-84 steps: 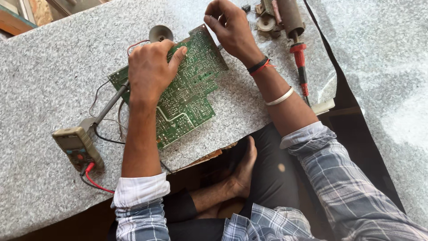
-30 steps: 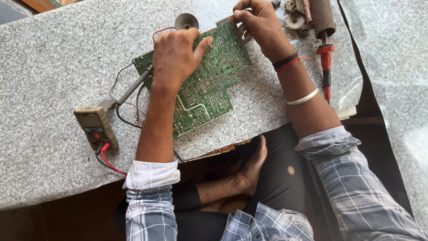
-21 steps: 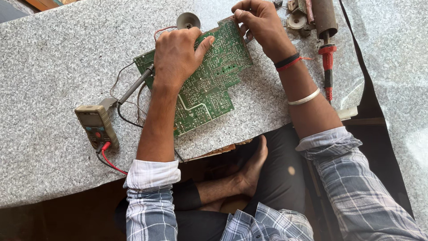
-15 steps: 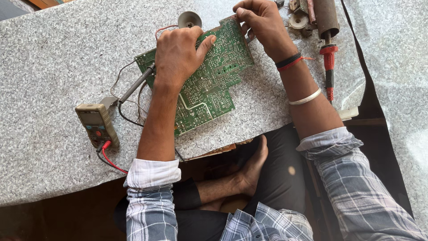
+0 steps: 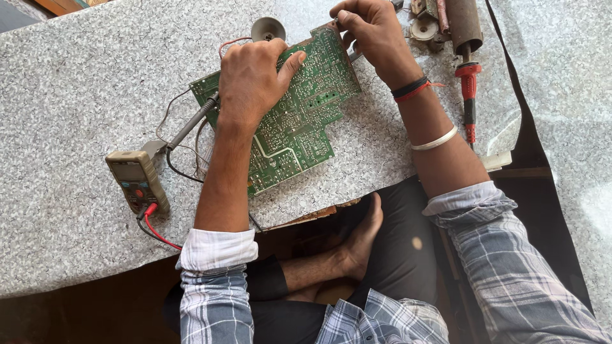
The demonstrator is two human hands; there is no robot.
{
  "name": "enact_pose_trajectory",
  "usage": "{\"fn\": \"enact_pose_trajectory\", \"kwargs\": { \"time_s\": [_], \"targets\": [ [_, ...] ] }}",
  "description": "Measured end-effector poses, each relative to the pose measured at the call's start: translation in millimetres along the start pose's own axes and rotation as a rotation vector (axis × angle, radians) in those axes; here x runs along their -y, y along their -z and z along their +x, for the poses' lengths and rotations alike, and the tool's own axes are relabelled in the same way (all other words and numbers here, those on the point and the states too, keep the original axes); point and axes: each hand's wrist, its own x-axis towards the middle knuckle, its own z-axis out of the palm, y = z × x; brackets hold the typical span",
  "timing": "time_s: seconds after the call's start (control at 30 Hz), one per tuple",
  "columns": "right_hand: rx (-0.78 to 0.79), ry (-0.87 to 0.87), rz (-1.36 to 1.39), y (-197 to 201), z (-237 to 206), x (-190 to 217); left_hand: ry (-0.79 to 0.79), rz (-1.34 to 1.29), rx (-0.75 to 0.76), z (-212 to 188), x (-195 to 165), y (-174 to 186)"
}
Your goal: The person is soldering components onto a green circuit board. They use a soldering iron in their right hand to apply heat and solder to specific points on the board while holding the board steady with their left hand. A multimeter is visible on the table, suggesting testing or verification is part of the process.
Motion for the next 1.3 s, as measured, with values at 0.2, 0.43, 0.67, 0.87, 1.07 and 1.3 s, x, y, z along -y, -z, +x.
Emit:
{"fn": "enact_pose_trajectory", "kwargs": {
  "time_s": [0.2,0.43,0.67,0.87,1.07,1.3],
  "targets": [
    [-0.001,-0.016,0.003,-1.4,-0.2,1.8,0.006,0.006,0.01,1.0,-0.3,-0.3],
    [0.021,-0.099,0.134,-0.5,-2.6,0.4,-0.013,-0.007,-0.023,-1.3,1.1,-1.7],
    [0.023,-0.086,0.058,2.4,-10.7,9.9,-0.049,-0.003,-0.068,-1.7,4.4,-3.8],
    [0.037,-0.095,0.043,3.7,-10.9,7.6,-0.028,0.003,-0.049,-2.4,4.2,-4.3],
    [0.072,-0.069,0.029,8.0,-11.4,-1.2,-0.063,0.003,-0.093,-3.5,4.8,-5.2],
    [0.151,0.12,-0.164,15.1,-12.3,-6.9,-0.045,-0.017,-0.08,-3.0,3.4,-1.7]
  ]
}}
